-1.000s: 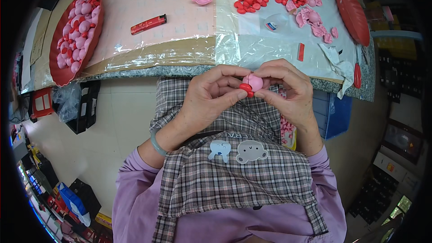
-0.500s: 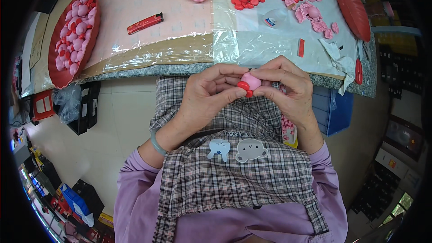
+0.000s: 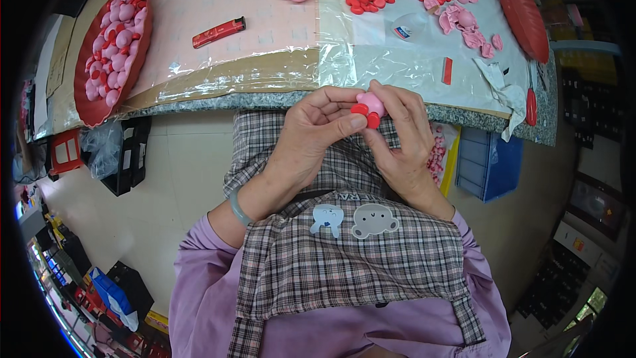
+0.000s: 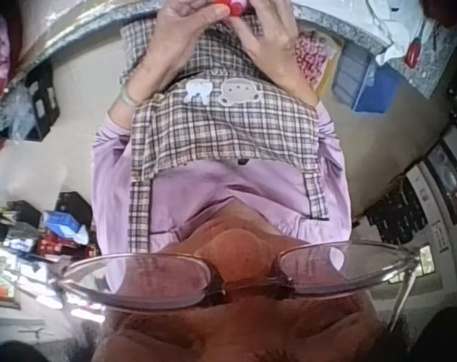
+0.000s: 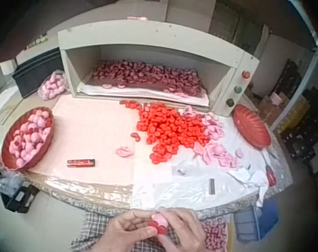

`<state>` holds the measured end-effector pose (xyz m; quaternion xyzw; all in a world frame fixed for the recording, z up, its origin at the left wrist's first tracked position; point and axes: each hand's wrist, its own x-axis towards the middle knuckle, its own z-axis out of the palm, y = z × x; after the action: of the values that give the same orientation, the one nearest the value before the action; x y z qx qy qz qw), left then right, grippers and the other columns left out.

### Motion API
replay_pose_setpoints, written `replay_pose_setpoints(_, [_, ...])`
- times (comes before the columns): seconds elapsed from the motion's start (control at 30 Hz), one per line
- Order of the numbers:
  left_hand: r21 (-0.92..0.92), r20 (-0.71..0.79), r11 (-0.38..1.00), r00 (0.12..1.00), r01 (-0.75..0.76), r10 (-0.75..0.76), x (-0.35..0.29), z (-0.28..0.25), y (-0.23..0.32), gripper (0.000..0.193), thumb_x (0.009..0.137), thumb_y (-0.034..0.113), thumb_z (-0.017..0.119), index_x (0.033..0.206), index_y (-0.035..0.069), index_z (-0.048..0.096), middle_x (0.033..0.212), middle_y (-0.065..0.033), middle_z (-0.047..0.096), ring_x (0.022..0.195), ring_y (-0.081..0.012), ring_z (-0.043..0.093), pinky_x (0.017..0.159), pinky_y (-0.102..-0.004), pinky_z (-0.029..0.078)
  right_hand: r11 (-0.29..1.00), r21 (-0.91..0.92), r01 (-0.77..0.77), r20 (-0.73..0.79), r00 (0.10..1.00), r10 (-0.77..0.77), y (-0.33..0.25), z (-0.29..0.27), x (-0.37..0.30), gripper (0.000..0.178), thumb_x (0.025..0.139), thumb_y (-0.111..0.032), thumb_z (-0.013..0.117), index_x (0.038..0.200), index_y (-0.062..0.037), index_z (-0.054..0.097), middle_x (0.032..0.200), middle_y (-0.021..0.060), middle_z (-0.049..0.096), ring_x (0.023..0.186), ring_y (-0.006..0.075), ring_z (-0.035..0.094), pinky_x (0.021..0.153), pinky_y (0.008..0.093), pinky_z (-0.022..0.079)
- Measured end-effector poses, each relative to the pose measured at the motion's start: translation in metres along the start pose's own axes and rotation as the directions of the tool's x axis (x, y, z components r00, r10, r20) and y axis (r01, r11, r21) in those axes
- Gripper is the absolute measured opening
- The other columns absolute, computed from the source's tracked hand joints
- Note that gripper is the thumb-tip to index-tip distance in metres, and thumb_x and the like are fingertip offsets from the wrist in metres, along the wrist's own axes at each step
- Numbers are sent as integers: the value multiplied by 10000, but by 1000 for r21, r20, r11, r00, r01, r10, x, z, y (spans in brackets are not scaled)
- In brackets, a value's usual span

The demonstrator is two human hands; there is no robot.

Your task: Manually applying glue to small pink plastic parts and joining them together.

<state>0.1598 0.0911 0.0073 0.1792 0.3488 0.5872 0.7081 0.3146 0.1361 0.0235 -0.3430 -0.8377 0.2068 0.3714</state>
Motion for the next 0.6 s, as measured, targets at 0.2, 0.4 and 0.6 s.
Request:
replay_pose_setpoints(0.2, [14,51,1000,999,-9,8,0,-2,-5,293,854,7,645,1136,-1,564,1081,-85,622,999,-132,595,896,-255,490,993,-57,101,-100,989,-106,9,7,0,496,627,34,734,1112,7,636,946,123,603,828,284,589,705,351,494])
replay_pose_setpoints(0.4, [14,54,1000,998,-19,19,0,-1,-6,290,853,-2,642,1132,5,563,1086,-81,619,1000,-130,594,897,-247,487,981,-86,175,-97,978,-183,11,4,5,454,631,22,732,1076,13,646,914,109,617,801,280,597,687,351,495])
replay_pose_setpoints(0.6, [9,22,1000,1000,3,-3,-1,2,-1,378,866,52,650,1213,12,505,1097,-92,620,1017,-140,600,903,-292,496,969,-87,230,-13,973,-232,12,-2,9,436,637,0,734,1065,9,650,921,106,620,793,269,600,693,355,496])
